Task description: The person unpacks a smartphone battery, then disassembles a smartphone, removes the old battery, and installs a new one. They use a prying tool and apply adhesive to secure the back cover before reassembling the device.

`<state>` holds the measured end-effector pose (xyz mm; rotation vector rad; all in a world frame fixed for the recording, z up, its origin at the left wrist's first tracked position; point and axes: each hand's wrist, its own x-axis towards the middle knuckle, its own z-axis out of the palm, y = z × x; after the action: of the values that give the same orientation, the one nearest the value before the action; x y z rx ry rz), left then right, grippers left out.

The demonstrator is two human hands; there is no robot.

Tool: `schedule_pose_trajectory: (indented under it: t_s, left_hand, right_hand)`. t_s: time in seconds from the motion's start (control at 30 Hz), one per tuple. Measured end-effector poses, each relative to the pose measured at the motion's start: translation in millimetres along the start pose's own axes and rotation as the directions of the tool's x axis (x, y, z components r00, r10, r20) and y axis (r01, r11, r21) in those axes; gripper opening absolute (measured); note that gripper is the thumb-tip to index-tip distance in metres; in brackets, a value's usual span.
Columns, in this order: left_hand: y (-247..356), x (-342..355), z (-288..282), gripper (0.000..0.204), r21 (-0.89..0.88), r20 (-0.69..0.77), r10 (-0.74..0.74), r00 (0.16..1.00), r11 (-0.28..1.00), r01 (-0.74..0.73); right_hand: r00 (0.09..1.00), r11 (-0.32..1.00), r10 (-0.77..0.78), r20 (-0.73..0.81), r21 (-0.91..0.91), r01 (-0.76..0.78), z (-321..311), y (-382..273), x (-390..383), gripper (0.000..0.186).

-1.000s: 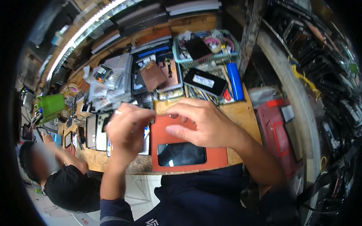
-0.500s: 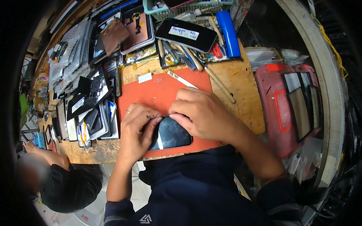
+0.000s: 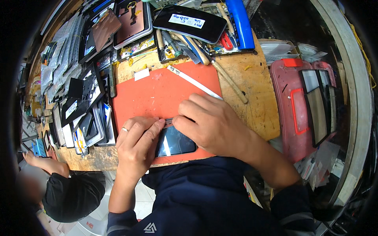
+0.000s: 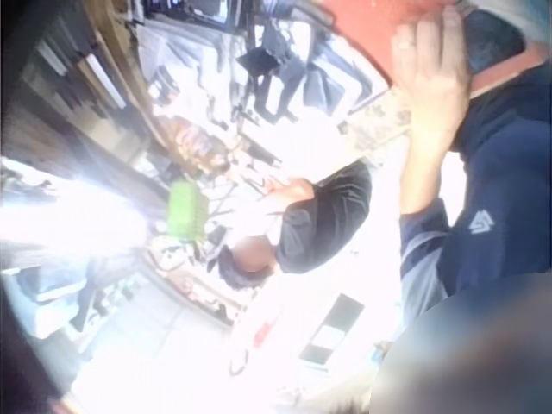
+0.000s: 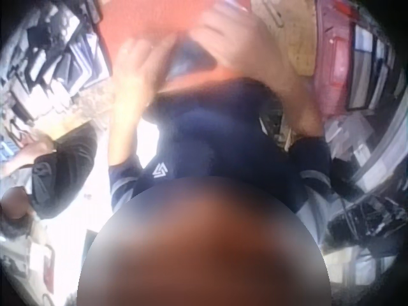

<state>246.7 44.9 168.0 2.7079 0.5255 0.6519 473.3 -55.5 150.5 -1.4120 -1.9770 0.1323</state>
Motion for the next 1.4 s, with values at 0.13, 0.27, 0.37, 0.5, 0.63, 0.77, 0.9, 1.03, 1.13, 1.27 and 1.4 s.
schedule_pose_trajectory:
  t_s: [0.13, 0.27, 0.37, 0.5, 0.63, 0.77, 0.9, 1.03, 1.13, 1.27, 1.4]
  left_hand:
    - [0, -1, 2, 0.039, 0.026, -0.012, 0.005, 1.000, 1.000, -0.005]
    - [-2, 2, 2, 0.038, -0.051, 0.007, -0.065, 0.998, 0.997, 0.066]
    - [-2, 3, 3, 0.036, -0.064, 0.017, -0.086, 0.996, 0.994, 0.087]
    - [-4, 4, 4, 0.034, -0.075, 0.025, -0.102, 0.994, 0.992, 0.104]
    - [-2, 10, 3, 0.025, -0.095, 0.002, -0.111, 0.994, 0.989, 0.110]
    - [-4, 7, 4, 0.030, -0.107, 0.022, -0.114, 0.993, 0.988, 0.115]
    - [-4, 7, 5, 0.030, -0.113, 0.011, -0.122, 0.993, 0.986, 0.122]
    - [-2, 9, 5, 0.022, -0.136, -0.020, -0.141, 0.990, 0.981, 0.137]
    - [-2, 9, 5, 0.021, -0.144, -0.038, -0.146, 0.989, 0.980, 0.139]
    - [-1, 9, 5, 0.023, -0.150, -0.036, -0.155, 0.987, 0.978, 0.148]
    - [-2, 7, 5, 0.028, -0.153, -0.026, -0.151, 0.988, 0.977, 0.145]
  right_hand:
    - [0.999, 0.999, 0.031, 0.014, 0.016, -0.031, 0, -2, 0, 0.008]
    - [0.998, 0.994, 0.067, 0.023, 0.084, -0.069, -1, 2, 6, 0.010]
    - [0.993, 0.985, 0.096, 0.073, 0.135, -0.105, -4, 4, 10, 0.012]
    - [0.987, 0.974, 0.100, 0.127, 0.190, -0.123, -8, 9, 17, 0.011]
    - [0.980, 0.951, 0.133, 0.149, 0.260, -0.169, -8, 12, 20, 0.008]
    - [0.974, 0.937, 0.142, 0.174, 0.295, -0.189, -9, 15, 23, 0.007]
    - [0.971, 0.924, 0.149, 0.189, 0.324, -0.205, -8, 16, 25, 0.006]
    - [0.960, 0.905, 0.176, 0.220, 0.347, -0.245, -7, 16, 27, 0.007]
    - [0.958, 0.903, 0.174, 0.227, 0.351, -0.247, -6, 16, 28, 0.006]
    - [0.953, 0.904, 0.180, 0.243, 0.340, -0.257, -6, 17, 29, 0.006]
    - [0.955, 0.911, 0.181, 0.233, 0.326, -0.252, -7, 16, 29, 0.006]
